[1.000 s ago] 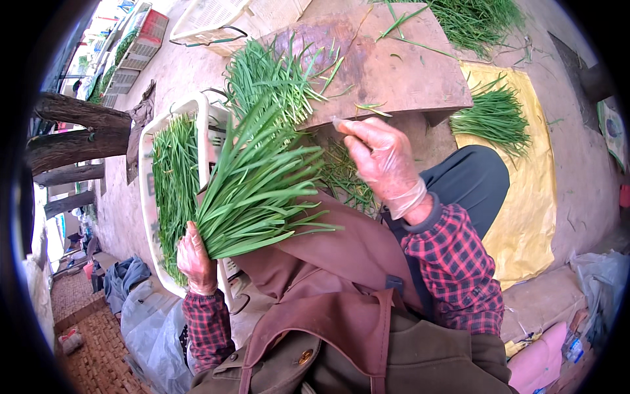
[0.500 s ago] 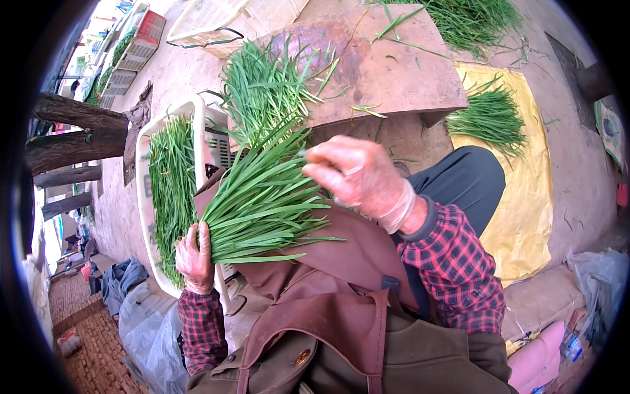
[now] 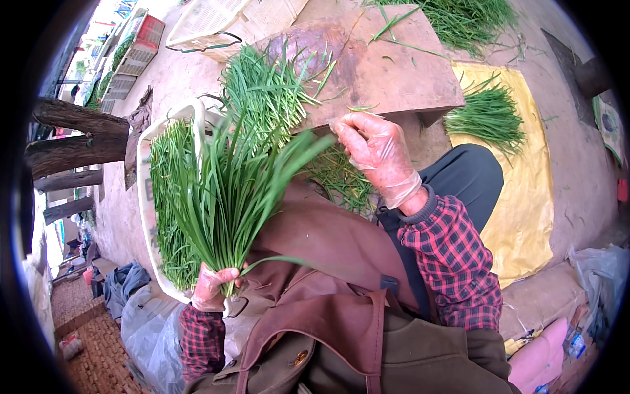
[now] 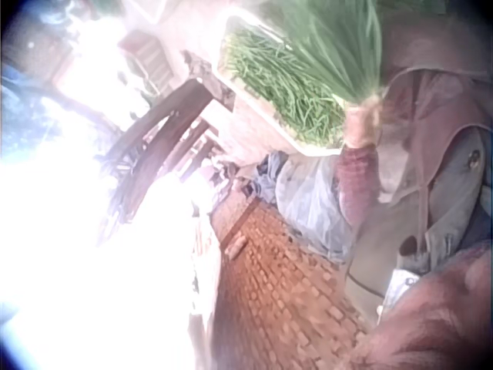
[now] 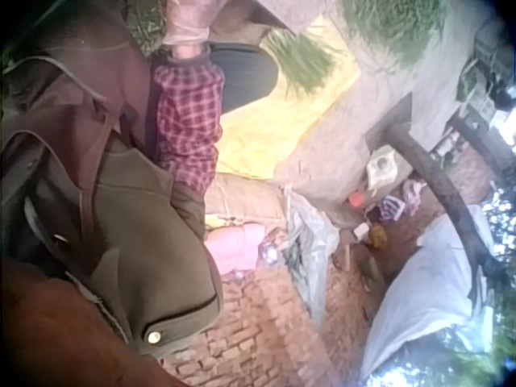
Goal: The person sorts bundles of green leeks by hand, removing withered leaves and placing the cleaned bundles into a white plastic crate.
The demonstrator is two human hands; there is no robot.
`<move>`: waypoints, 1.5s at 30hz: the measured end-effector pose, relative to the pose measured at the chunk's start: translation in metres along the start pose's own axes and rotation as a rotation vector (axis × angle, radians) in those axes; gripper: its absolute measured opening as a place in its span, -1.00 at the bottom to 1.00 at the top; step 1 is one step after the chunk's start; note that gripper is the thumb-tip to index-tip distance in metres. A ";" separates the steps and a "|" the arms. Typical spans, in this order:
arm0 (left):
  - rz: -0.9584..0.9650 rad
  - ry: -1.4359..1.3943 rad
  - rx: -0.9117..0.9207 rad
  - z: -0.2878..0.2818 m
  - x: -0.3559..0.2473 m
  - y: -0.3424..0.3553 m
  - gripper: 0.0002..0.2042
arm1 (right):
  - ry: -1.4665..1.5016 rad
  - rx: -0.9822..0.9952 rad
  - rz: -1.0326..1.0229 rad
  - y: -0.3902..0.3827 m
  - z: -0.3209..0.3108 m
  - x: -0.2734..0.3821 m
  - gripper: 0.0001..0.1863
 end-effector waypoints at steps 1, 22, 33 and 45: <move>0.004 -0.095 0.029 0.003 0.006 0.001 -0.59 | 0.013 0.009 0.026 -0.001 0.001 0.001 -0.85; -0.073 -0.117 0.079 0.022 0.029 0.012 -0.58 | -0.120 0.282 -0.339 -0.011 0.046 0.039 -0.82; -0.091 0.041 0.054 0.023 0.027 0.014 -0.67 | -0.588 0.610 -0.529 -0.063 0.105 0.003 -0.76; -0.102 0.113 0.020 0.018 0.032 0.014 -0.77 | -0.275 0.299 -0.731 0.011 0.062 0.089 -0.76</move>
Point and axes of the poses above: each hand's wrist, its own y-axis towards the middle knuckle, its own z-axis out of the palm, x = y × z, the point moved 5 cm from there along y, towards the middle knuckle, and after that the axes turned 12 degrees about -z, right-handed, at the moved point
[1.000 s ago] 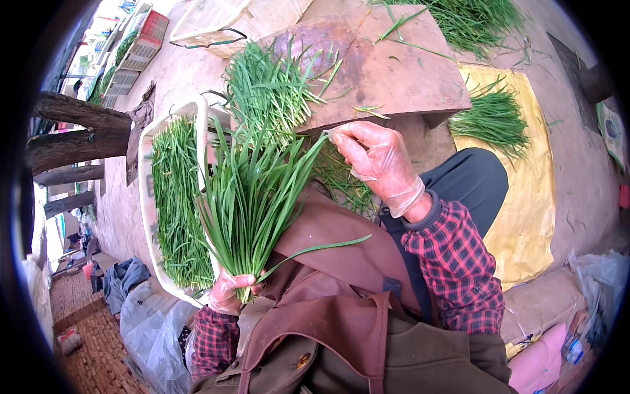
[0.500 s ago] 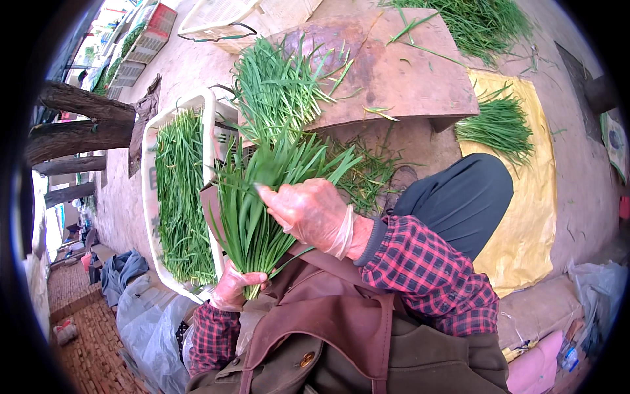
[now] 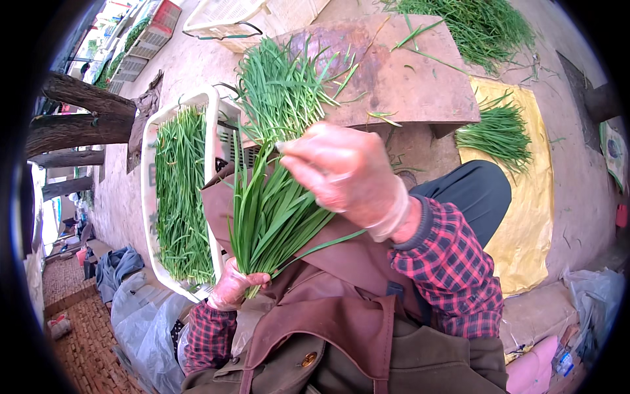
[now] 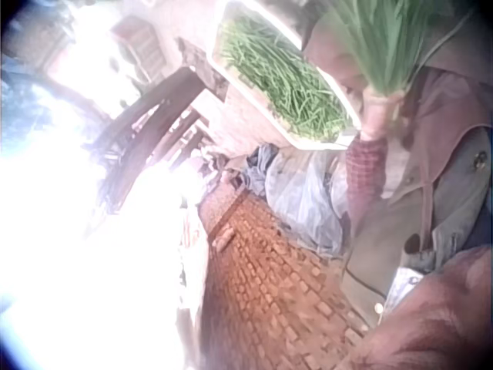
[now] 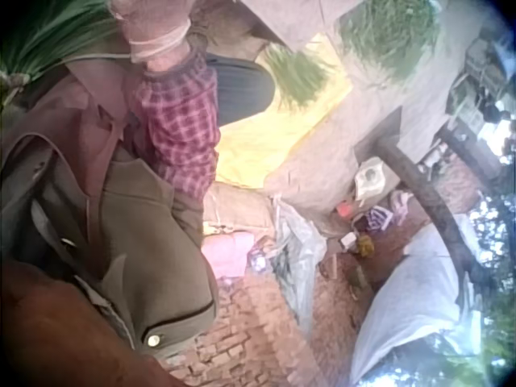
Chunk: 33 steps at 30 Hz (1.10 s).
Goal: The person sorts bundles of green leeks by hand, removing withered leaves and placing the cleaned bundles into a white plastic crate.
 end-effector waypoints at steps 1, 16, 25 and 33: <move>-0.001 0.022 -0.001 0.000 -0.002 0.000 -0.78 | -0.045 0.070 0.029 0.001 0.010 0.000 -0.78; 0.005 0.197 0.025 0.001 -0.006 0.001 -0.83 | 0.251 -0.179 0.587 -0.014 0.005 -0.065 -0.83; 0.076 0.235 0.063 0.011 -0.019 -0.003 -0.83 | 0.335 0.242 0.282 0.062 -0.012 -0.066 -0.69; 0.087 0.311 0.044 0.007 -0.016 -0.001 -0.84 | 0.121 0.549 0.022 0.047 0.044 -0.057 -0.72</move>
Point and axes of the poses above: each hand's wrist, its own y-axis towards the middle knuckle, its own z-axis out of the palm, x = y × z, the point moved 5 cm from there along y, towards the middle knuckle, and after that the axes turned 12 degrees about -z, right-handed, at the moved point
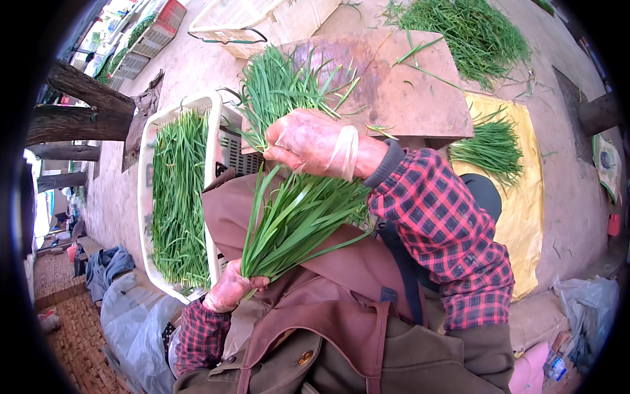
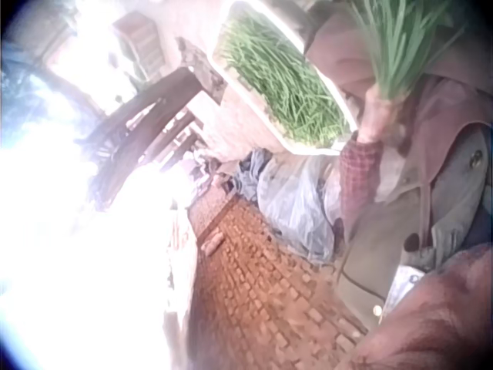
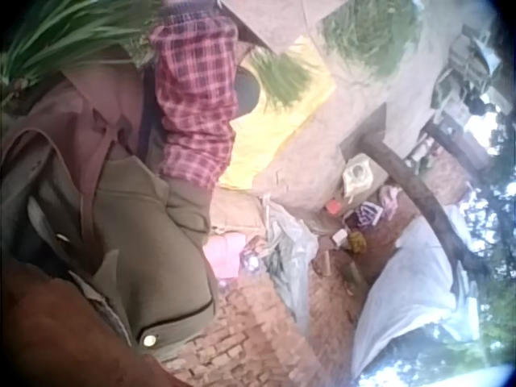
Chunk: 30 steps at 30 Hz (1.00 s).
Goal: The person sorts bundles of green leeks by hand, removing withered leaves and placing the cleaned bundles into a white plastic crate.
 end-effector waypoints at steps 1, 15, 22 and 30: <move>-0.005 -0.003 0.000 0.000 0.000 0.000 -0.84 | -0.091 -0.070 -0.041 -0.003 0.004 -0.003 -0.72; 0.265 -0.492 0.002 -0.018 -0.071 0.001 -0.60 | -0.240 -0.784 0.083 -0.056 -0.067 0.036 -0.89; 0.542 -0.960 0.338 -0.023 -0.119 0.046 -0.63 | -0.017 -0.470 -0.010 -0.065 0.019 0.066 -0.54; 0.630 -1.135 0.425 -0.006 -0.133 0.065 -0.64 | 0.897 -0.419 0.363 -0.056 0.112 0.041 -0.61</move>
Point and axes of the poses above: each hand's wrist, its own y-axis towards the middle knuckle, its own z-axis out of the palm, x = y × z, the point moved 5 cm from there along y, towards the middle knuckle, and after that the axes turned 12 degrees about -z, right-handed, at the moved point
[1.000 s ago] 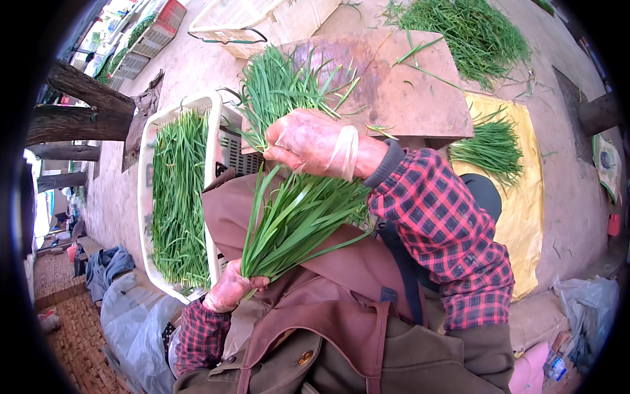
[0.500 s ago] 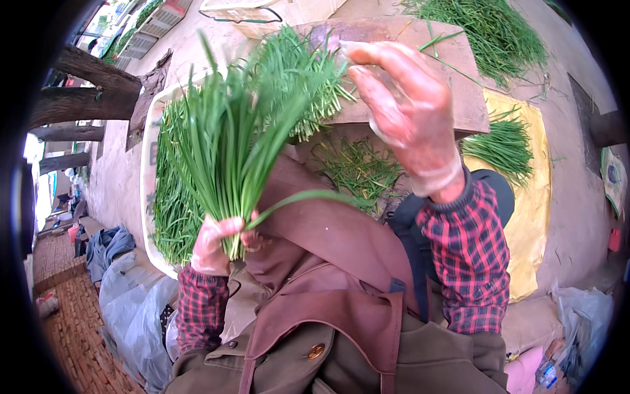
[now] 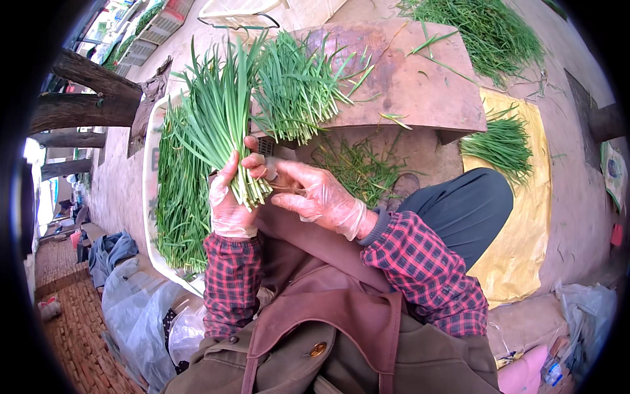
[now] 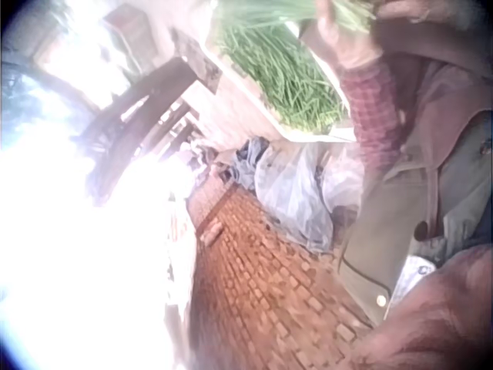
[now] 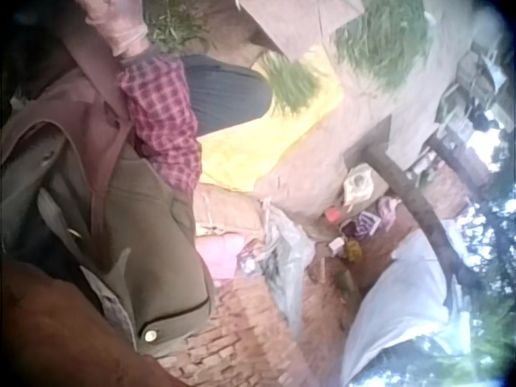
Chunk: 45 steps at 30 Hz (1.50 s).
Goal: The person sorts bundles of green leeks by hand, removing withered leaves and placing the cleaned bundles into a white plastic crate.
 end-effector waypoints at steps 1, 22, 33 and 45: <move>-0.001 -0.011 0.011 0.000 0.000 0.000 -0.64 | -0.013 0.041 0.081 -0.002 -0.002 -0.002 -0.75; 0.130 0.142 -0.140 -0.010 0.017 0.020 -0.69 | -0.808 -0.035 -0.517 0.013 -0.016 0.038 -0.79; 0.189 0.117 -0.268 -0.027 0.016 0.030 -0.66 | -1.151 -0.154 -0.278 -0.032 -0.073 0.029 -0.95; 0.334 0.320 -0.305 -0.020 0.032 0.037 -0.65 | -1.129 -0.243 -0.528 0.010 0.001 0.030 -0.89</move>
Point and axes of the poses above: each hand's wrist, its own y-axis towards the middle knuckle, its own z-axis out of the palm, x = y × z, the point moved 5 cm from there along y, towards the middle knuckle, and after that the axes turned 12 degrees about -z, right-handed, at the moved point
